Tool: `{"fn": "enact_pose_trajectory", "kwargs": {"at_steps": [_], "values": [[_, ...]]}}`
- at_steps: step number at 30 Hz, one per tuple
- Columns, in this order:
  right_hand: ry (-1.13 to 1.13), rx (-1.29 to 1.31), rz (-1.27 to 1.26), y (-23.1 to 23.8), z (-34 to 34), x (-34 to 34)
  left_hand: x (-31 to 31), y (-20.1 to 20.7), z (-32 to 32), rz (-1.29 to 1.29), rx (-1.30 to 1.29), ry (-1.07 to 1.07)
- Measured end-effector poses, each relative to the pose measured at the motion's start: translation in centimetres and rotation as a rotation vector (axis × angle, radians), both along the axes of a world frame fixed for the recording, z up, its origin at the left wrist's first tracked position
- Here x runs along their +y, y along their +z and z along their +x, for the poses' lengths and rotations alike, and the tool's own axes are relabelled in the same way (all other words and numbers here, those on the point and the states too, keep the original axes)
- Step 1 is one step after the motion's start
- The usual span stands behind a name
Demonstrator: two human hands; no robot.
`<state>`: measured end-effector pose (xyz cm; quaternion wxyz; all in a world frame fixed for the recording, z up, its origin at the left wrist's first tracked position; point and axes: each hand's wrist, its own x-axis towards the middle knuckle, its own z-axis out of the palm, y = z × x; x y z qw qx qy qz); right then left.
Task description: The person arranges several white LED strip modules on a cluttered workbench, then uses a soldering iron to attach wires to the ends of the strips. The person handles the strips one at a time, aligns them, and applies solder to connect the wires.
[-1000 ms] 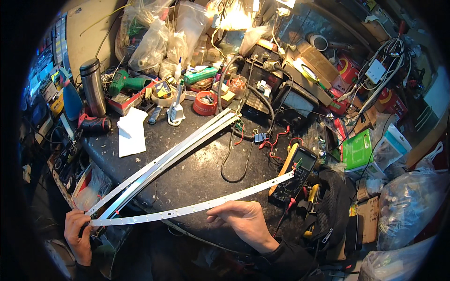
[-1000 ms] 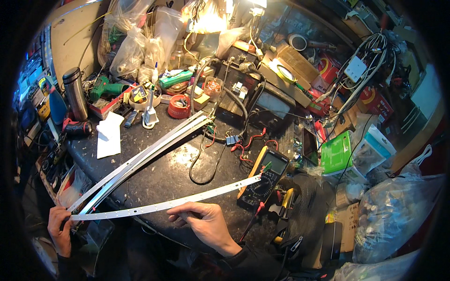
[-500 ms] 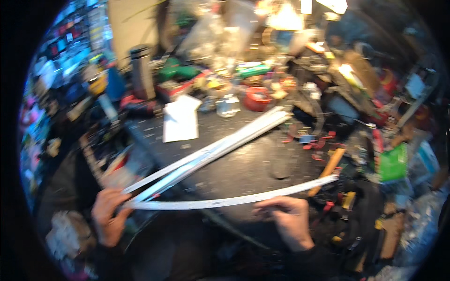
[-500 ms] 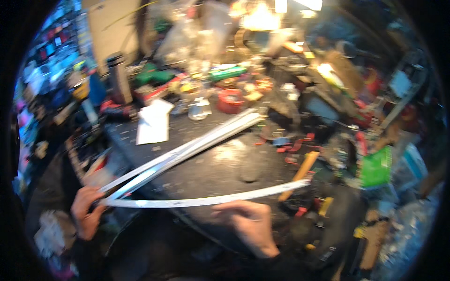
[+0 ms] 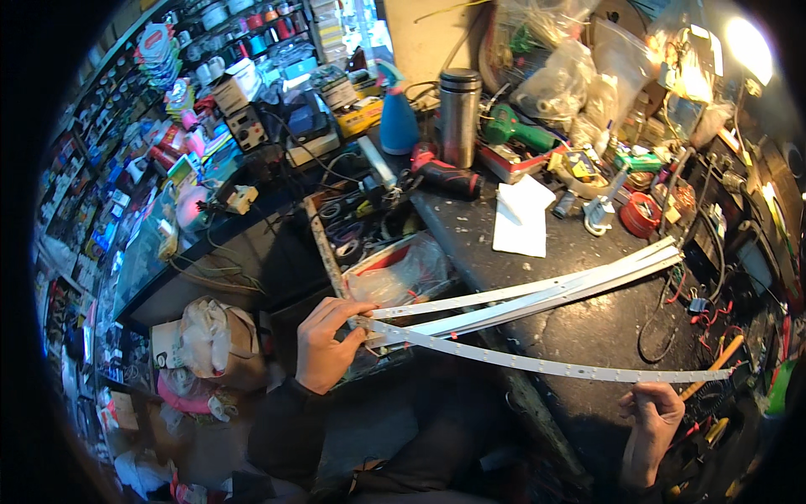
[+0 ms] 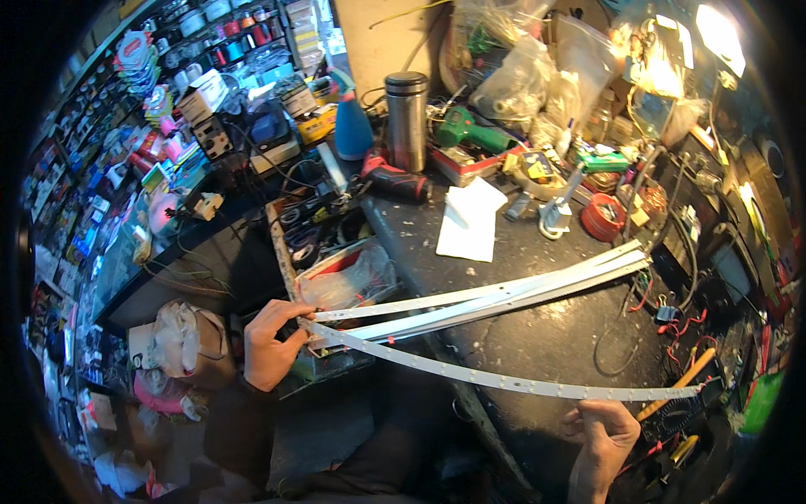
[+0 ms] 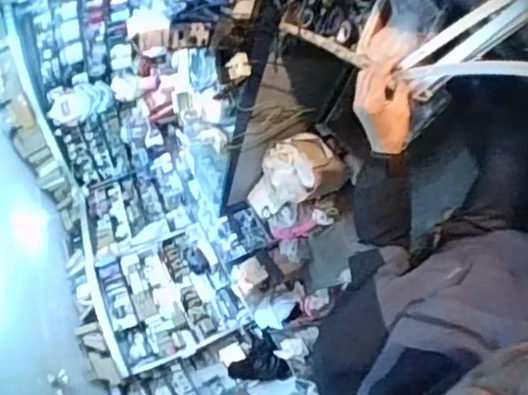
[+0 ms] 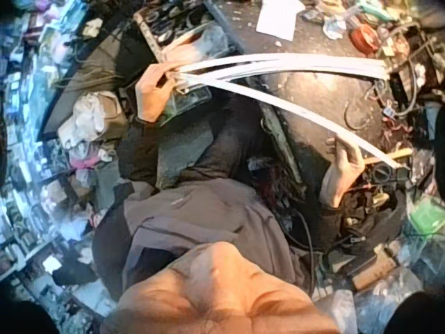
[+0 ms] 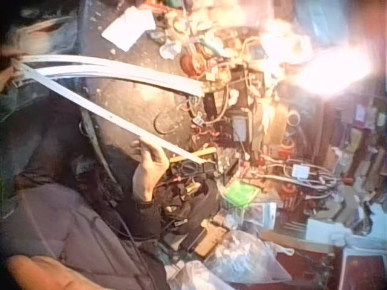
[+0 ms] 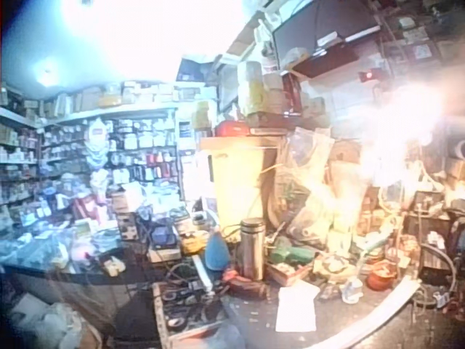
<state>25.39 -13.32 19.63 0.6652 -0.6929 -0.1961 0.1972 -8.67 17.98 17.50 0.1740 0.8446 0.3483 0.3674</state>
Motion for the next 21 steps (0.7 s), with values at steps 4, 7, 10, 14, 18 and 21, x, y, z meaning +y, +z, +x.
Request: {"fn": "enact_pose_trajectory", "kwargs": {"at_steps": [4, 7, 10, 14, 18, 21], "values": [[0.019, -0.040, 0.107, -0.9, 0.9, -0.1, 0.1, -0.5, -0.3, -0.032, -0.040, 0.004], [-0.014, -0.077, 0.044, -1.3, 1.2, -0.4, 0.1, -0.4, -0.6, -0.054, -0.064, 0.008], [-0.045, -0.085, 0.048, -1.7, 1.4, -0.5, 0.0, -0.3, -0.7, -0.102, -0.089, 0.015], [-0.099, -0.128, 0.049, -2.2, 1.5, -0.6, -0.1, 0.2, -0.9, -0.213, -0.143, 0.007], [-0.082, -0.216, 0.041, -2.3, 1.6, -0.7, 0.0, 0.9, -1.0, -0.149, -0.201, 0.031], [-0.085, -0.262, 0.017, -2.2, 1.3, -0.5, 0.2, 0.7, -0.9, -0.103, -0.279, 0.031]]}}
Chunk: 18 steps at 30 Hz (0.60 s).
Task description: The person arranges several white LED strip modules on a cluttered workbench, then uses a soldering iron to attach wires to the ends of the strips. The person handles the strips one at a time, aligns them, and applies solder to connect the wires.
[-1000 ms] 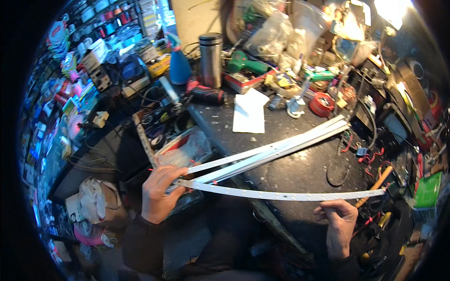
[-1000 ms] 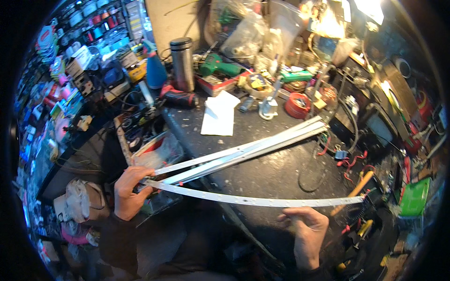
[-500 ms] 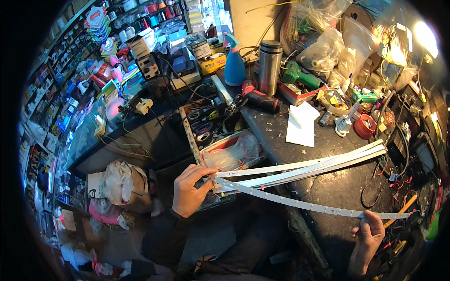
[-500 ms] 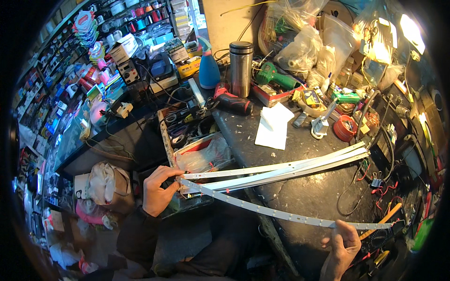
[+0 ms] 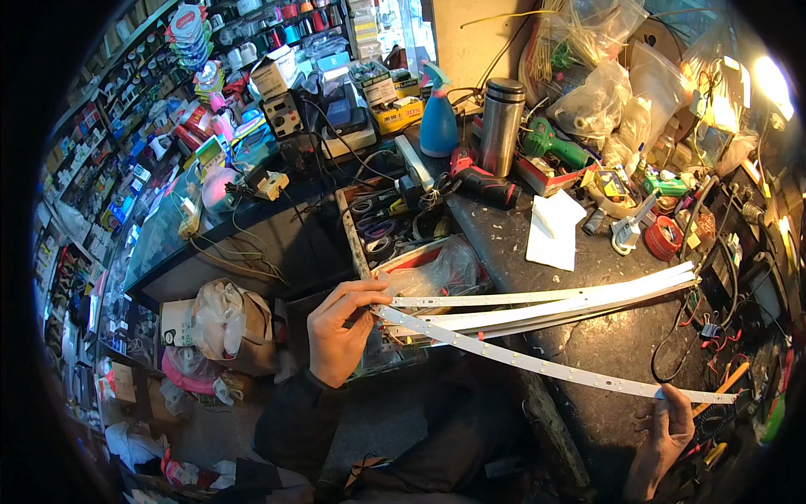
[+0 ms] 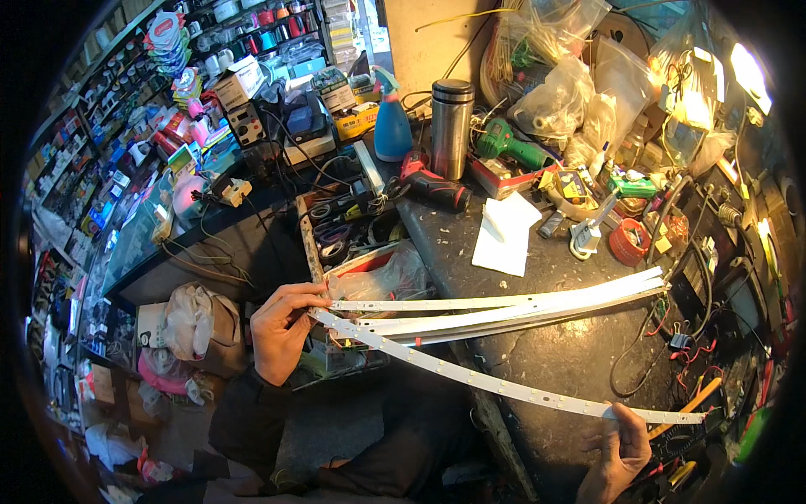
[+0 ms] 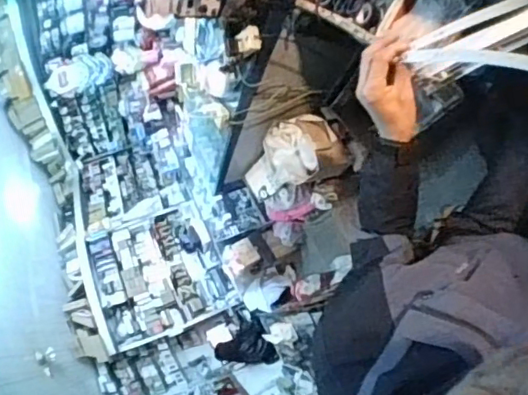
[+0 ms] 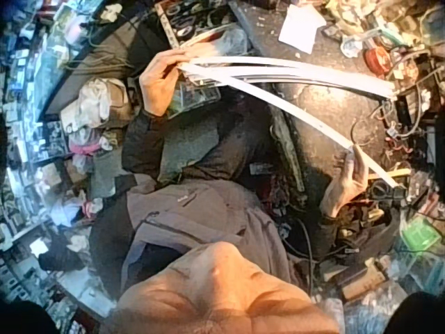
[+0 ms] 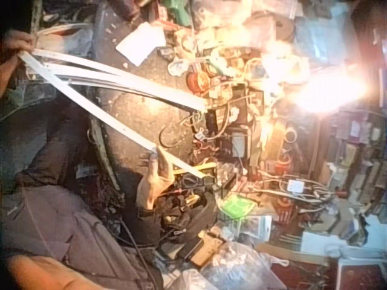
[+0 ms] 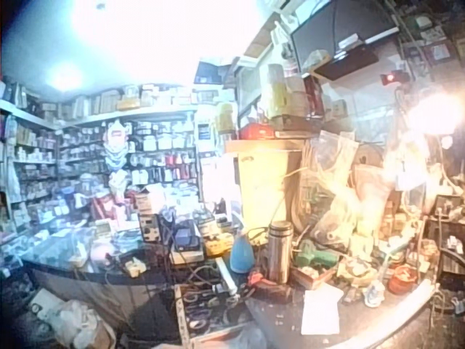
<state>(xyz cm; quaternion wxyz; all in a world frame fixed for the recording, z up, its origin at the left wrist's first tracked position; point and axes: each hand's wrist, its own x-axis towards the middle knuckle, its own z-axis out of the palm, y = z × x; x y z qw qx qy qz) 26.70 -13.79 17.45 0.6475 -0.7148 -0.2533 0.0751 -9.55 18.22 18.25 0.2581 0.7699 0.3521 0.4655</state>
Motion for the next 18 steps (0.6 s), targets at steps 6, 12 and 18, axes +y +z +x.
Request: {"fn": "enact_pose_trajectory", "kwargs": {"at_steps": [6, 12, 18], "values": [[0.047, 0.014, -0.016, 0.4, -0.3, 0.4, 0.5, -2.0, 0.5, -0.202, -0.006, -0.081], [0.048, 0.008, 0.003, 0.2, -0.3, 0.2, 1.0, -1.7, 1.1, -0.481, -0.375, -0.278], [0.035, 0.024, 0.082, 0.6, -0.5, -0.1, 0.2, 0.7, 0.7, -0.183, -0.353, -0.169]]}}
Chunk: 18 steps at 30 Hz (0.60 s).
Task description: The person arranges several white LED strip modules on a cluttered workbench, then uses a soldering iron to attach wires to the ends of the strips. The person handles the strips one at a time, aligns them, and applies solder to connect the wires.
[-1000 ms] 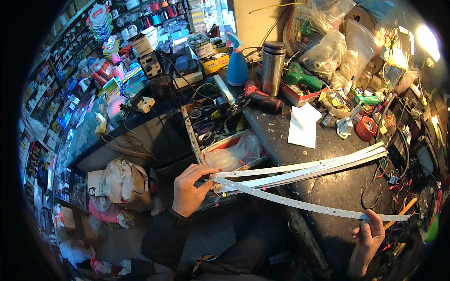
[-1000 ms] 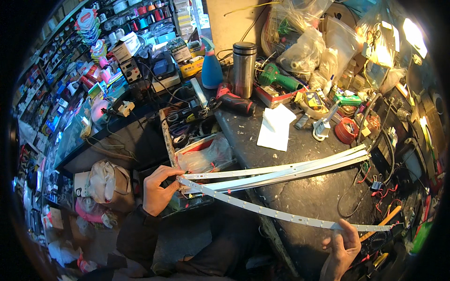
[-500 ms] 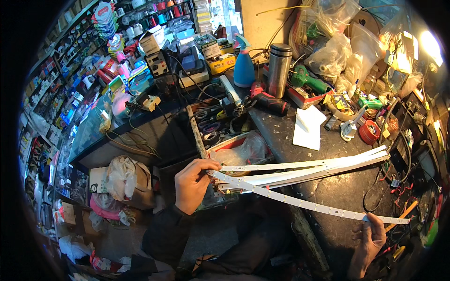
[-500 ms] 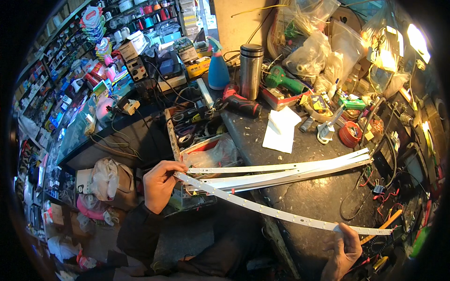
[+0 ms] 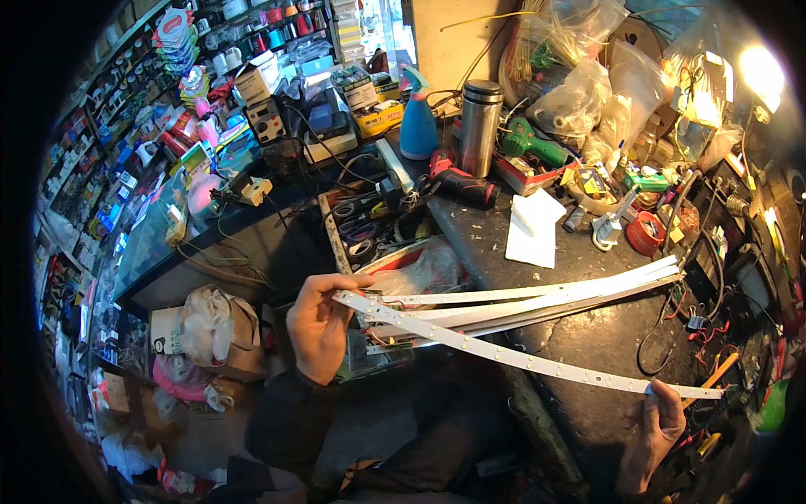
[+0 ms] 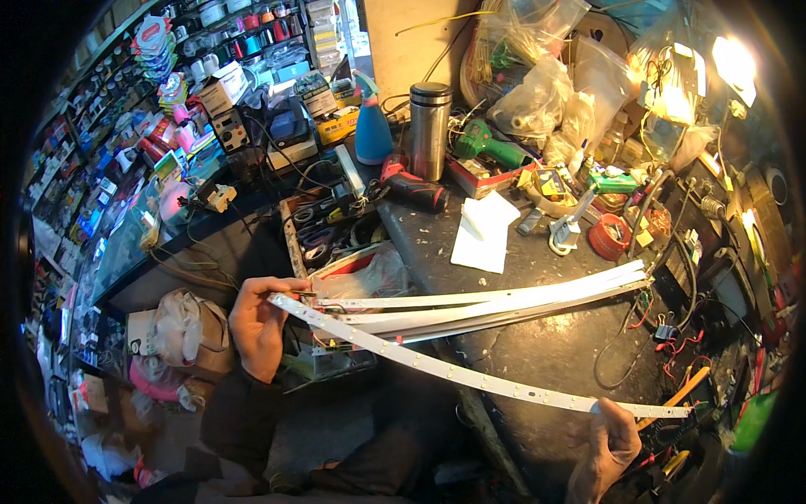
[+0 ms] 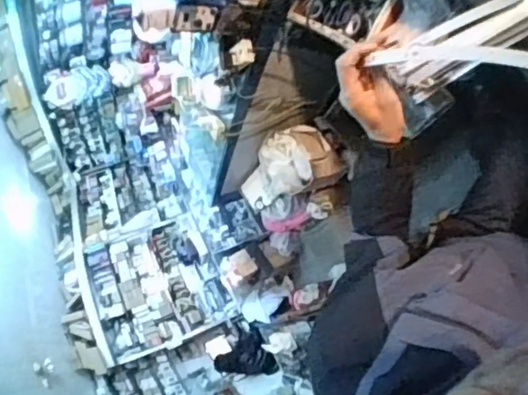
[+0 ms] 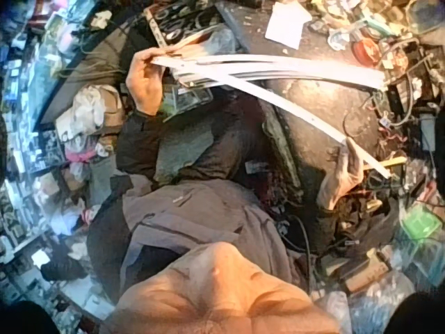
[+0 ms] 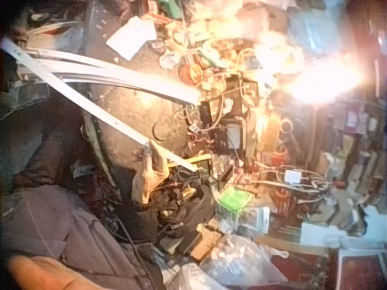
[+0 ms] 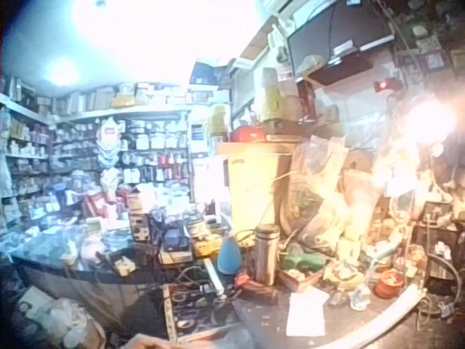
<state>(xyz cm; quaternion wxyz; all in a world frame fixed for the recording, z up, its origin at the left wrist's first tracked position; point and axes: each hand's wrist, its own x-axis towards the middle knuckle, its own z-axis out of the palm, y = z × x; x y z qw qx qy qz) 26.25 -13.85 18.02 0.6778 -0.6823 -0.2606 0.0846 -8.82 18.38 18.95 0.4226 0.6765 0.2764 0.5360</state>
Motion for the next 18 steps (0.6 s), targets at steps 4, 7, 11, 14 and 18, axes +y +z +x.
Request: {"fn": "enact_pose_trajectory", "kwargs": {"at_steps": [4, 7, 11, 14, 18], "values": [[0.015, -0.003, 0.037, 0.4, -0.5, 0.1, -0.9, 0.8, -1.4, 0.240, 0.055, -0.022], [0.000, 0.004, 0.059, 0.6, -1.1, 0.4, -0.8, 0.2, -2.0, 0.155, 0.312, 0.001], [-0.031, 0.012, 0.069, 1.1, -1.3, 0.8, 0.1, -1.8, -0.4, -0.519, -0.083, -0.185], [-0.019, -0.009, 0.043, 1.3, -1.3, 0.8, 0.7, -2.7, 1.4, -0.503, -0.224, -0.231], [-0.012, 0.001, 0.083, 1.3, -1.2, 0.6, 1.0, -2.1, 2.8, -0.450, -0.289, -0.297]]}}
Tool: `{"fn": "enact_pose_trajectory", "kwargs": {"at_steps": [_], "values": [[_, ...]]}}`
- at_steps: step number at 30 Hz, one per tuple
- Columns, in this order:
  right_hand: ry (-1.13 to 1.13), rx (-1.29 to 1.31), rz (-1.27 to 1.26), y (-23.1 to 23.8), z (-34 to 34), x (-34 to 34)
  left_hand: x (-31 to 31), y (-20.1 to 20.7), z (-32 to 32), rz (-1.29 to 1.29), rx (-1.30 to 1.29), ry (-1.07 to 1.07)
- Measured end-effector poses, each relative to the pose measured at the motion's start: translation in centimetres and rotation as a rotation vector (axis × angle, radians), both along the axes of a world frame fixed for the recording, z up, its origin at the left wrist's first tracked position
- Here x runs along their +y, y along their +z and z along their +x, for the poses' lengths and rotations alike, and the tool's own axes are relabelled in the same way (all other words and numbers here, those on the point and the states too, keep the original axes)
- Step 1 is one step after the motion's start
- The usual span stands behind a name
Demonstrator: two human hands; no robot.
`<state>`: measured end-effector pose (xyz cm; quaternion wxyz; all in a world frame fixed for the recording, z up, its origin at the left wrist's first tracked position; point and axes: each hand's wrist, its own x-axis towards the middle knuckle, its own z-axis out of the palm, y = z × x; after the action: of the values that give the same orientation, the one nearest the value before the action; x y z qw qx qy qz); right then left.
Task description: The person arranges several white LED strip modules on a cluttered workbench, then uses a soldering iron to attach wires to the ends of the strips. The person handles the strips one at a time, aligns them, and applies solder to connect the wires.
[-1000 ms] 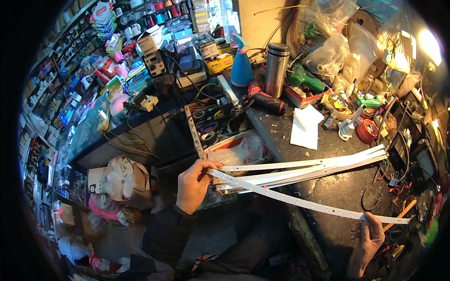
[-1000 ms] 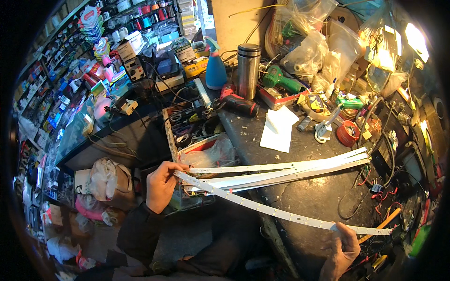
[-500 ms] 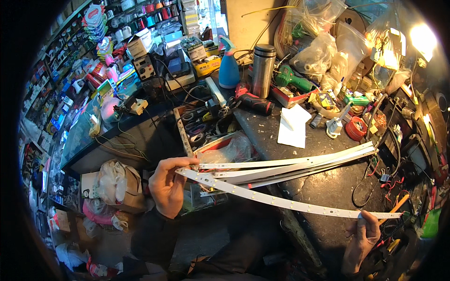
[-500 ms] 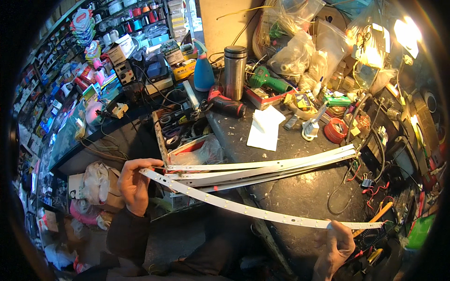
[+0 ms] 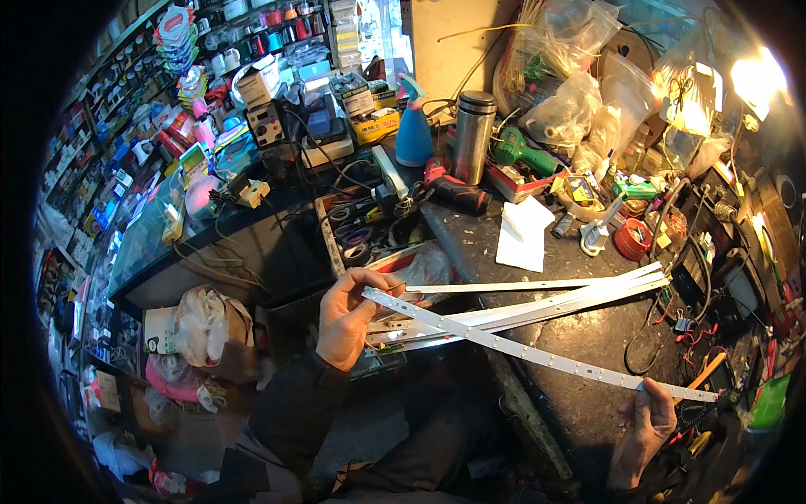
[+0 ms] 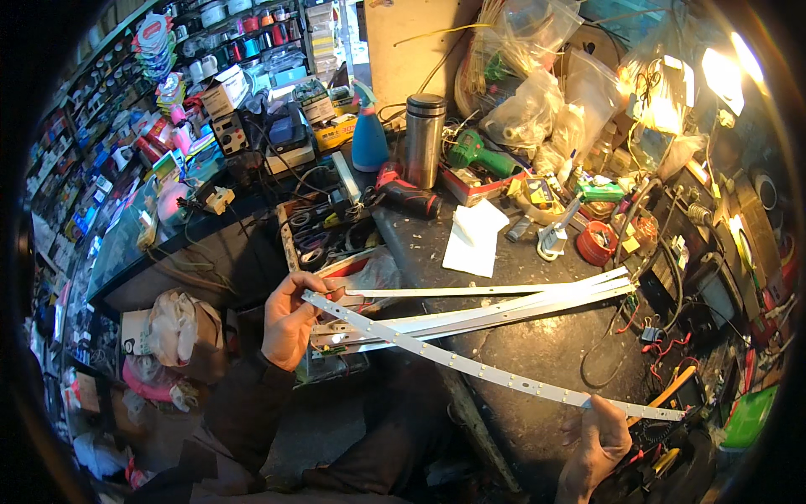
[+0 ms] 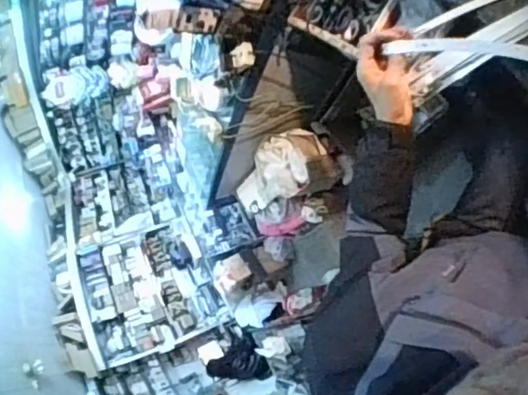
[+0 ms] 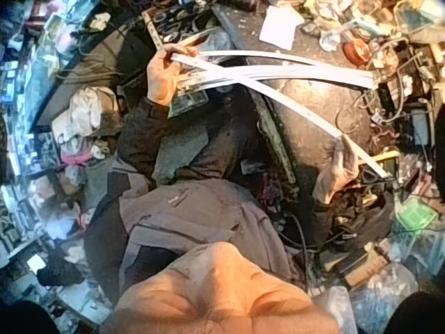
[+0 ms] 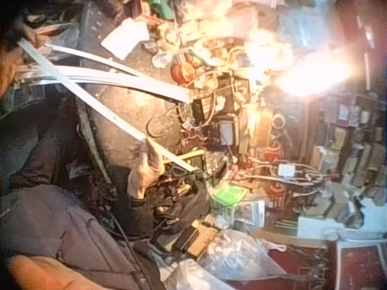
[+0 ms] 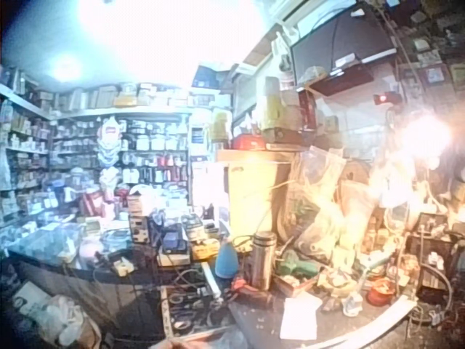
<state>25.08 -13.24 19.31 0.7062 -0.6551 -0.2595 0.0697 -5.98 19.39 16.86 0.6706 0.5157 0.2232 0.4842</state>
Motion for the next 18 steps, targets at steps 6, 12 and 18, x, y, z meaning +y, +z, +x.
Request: {"fn": "enact_pose_trajectory", "kwargs": {"at_steps": [6, 12, 18], "values": [[0.009, 0.046, 0.008, 0.0, 0.0, -0.1, -0.4, 2.4, -0.9, 0.140, -0.221, 0.022], [0.100, 0.070, 0.114, 0.6, -0.4, -0.2, -3.2, 5.0, -5.3, 0.747, 0.218, 0.251], [0.232, 0.056, 0.006, 1.7, -0.7, 0.0, -7.1, 3.6, -10.3, 0.320, 0.925, -0.566]]}}
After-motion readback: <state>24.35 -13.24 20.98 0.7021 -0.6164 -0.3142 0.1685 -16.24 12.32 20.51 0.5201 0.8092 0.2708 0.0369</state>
